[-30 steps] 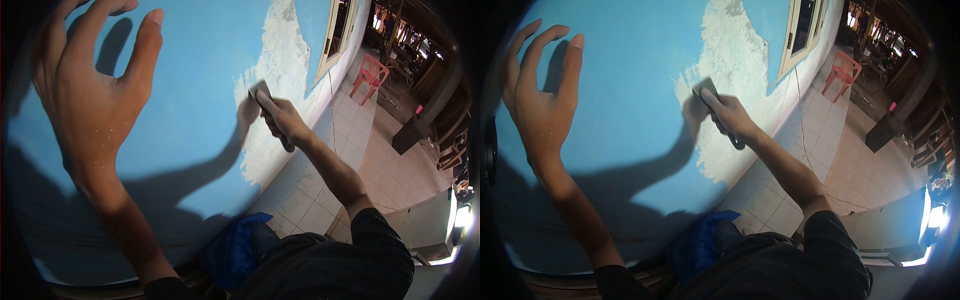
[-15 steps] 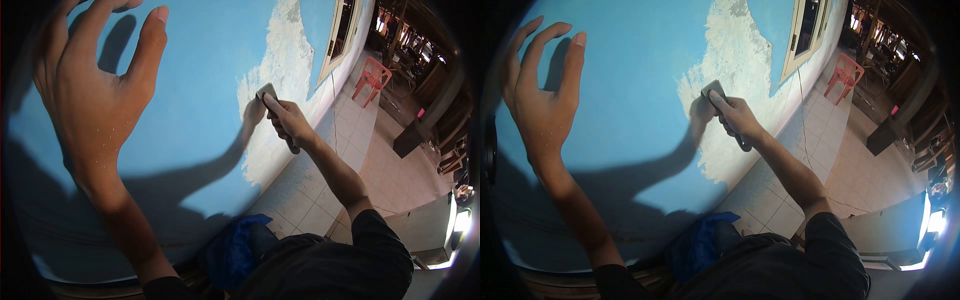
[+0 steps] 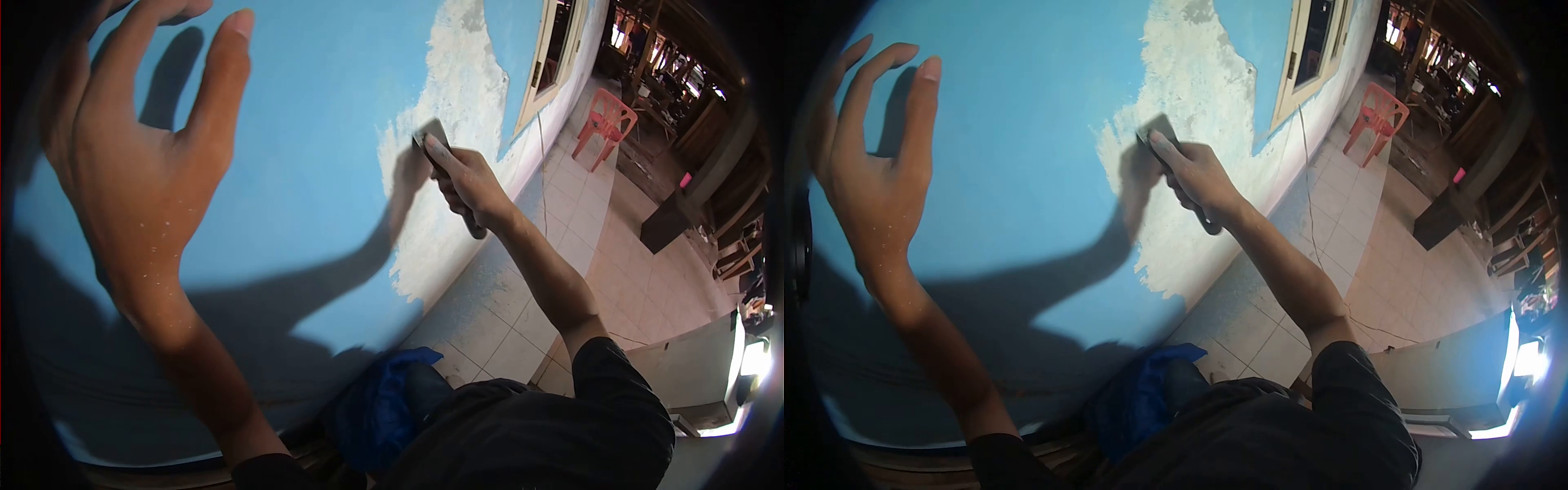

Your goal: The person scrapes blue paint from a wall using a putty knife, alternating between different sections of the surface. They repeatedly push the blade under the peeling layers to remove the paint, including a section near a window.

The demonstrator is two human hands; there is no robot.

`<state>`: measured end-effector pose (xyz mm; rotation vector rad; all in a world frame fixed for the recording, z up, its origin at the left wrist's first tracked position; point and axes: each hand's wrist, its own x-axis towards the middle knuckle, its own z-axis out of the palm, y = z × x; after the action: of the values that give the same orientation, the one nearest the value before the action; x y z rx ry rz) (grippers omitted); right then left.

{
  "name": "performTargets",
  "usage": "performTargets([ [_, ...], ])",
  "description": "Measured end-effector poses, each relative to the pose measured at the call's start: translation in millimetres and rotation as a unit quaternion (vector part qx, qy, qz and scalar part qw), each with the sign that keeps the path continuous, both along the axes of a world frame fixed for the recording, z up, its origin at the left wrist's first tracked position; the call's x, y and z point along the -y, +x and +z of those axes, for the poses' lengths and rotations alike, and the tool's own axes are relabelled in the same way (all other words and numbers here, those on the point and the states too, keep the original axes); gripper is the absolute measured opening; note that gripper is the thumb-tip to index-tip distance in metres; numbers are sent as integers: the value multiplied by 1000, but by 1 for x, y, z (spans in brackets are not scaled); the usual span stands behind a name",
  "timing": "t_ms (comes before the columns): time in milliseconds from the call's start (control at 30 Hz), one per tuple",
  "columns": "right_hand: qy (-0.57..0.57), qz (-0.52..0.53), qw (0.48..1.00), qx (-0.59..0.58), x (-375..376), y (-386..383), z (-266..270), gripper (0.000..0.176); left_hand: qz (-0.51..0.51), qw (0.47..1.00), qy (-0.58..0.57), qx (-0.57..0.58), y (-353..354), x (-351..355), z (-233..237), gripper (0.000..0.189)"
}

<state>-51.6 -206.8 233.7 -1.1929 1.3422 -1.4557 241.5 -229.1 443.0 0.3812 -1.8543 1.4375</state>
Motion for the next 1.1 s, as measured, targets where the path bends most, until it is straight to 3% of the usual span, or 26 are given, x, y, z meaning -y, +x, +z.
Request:
performTargets([
  [100, -28, -11, 999, 12, 3, 6, 28, 52, -15, 1000, 1, 18, 1, 6, 1, 17],
  [333, 39, 0, 999, 28, -1, 5, -16, 51, -15, 1000, 7, 8, 1, 1, 0, 17],
  [533, -5, -16, 1000, 23, 4, 9, 19, 51, -49, 999, 10, 20, -1, 5, -1, 18],
  [700, 55, 9, 998, 20, -4, 5, -18, 51, 0, 1000, 17, 4, 1, -2, 0, 18],
  [933, -17, 20, 1000, 15, 4, 5, 21, 50, -39, 999, 8, 25, 1, 6, 0, 17],
  [1100, 19, 19, 1000, 12, -3, 14, -13, 54, -17, 1000, 16, 15, 1, 0, 1, 18],
])
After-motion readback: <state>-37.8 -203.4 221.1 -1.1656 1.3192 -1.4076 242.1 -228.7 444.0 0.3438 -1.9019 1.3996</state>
